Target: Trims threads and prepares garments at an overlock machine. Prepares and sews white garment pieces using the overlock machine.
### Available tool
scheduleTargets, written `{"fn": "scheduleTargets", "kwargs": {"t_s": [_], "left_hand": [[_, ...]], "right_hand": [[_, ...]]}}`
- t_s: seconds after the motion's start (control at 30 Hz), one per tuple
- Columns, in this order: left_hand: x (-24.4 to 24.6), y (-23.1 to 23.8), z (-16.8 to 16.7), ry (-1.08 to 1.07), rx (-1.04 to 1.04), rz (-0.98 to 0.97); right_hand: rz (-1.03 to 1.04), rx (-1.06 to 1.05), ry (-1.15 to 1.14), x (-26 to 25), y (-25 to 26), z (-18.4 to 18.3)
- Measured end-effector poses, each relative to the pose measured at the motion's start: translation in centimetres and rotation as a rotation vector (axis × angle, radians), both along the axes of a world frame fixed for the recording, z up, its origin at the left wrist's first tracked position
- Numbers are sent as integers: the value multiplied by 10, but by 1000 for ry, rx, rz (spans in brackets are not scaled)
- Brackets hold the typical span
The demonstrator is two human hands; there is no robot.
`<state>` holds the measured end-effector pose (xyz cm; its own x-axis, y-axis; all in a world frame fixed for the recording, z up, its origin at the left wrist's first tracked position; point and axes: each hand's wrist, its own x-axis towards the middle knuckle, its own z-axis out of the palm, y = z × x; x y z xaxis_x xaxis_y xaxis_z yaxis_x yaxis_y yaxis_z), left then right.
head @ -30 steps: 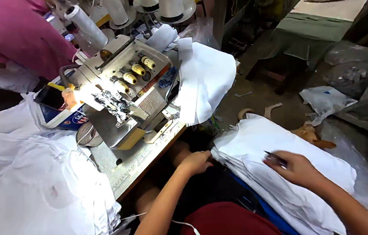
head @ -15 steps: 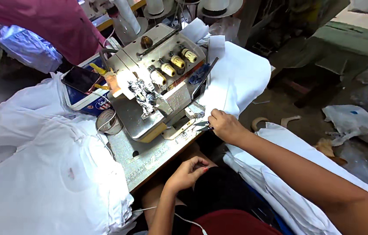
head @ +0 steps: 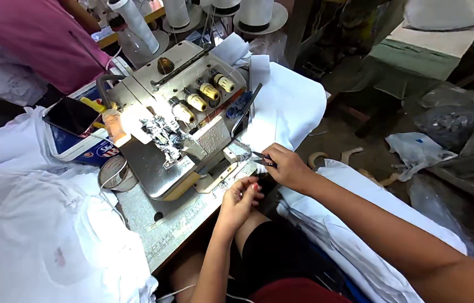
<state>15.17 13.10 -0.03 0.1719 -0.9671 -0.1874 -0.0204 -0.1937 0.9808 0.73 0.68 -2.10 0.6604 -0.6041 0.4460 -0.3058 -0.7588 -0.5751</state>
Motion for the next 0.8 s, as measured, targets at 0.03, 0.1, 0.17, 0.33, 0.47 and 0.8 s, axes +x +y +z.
{"fn": "scheduleTargets", "kwargs": {"t_s": [0.03,0.1,0.17,0.33,0.47,0.8], "left_hand": [[-4,-8,0,24,-46,73],[-10,-24,-4,103,-136,164],[-16,-37,-6,198,-173,249],[-23,-47,-11,263,-227,321],[-22,-46,-13,287,-247,255],[-19,-55,-16,258,-327,234]], "right_hand": [[-18,3,-57,0,3,2],[-37,-17,-152,2,9,1],[-51,-86,-238,6,12,-5],[-101,-162,-344,10,15,-14],[-137,102,-390,12,24,-12],[-113,1219,-997,15,26,3]]}}
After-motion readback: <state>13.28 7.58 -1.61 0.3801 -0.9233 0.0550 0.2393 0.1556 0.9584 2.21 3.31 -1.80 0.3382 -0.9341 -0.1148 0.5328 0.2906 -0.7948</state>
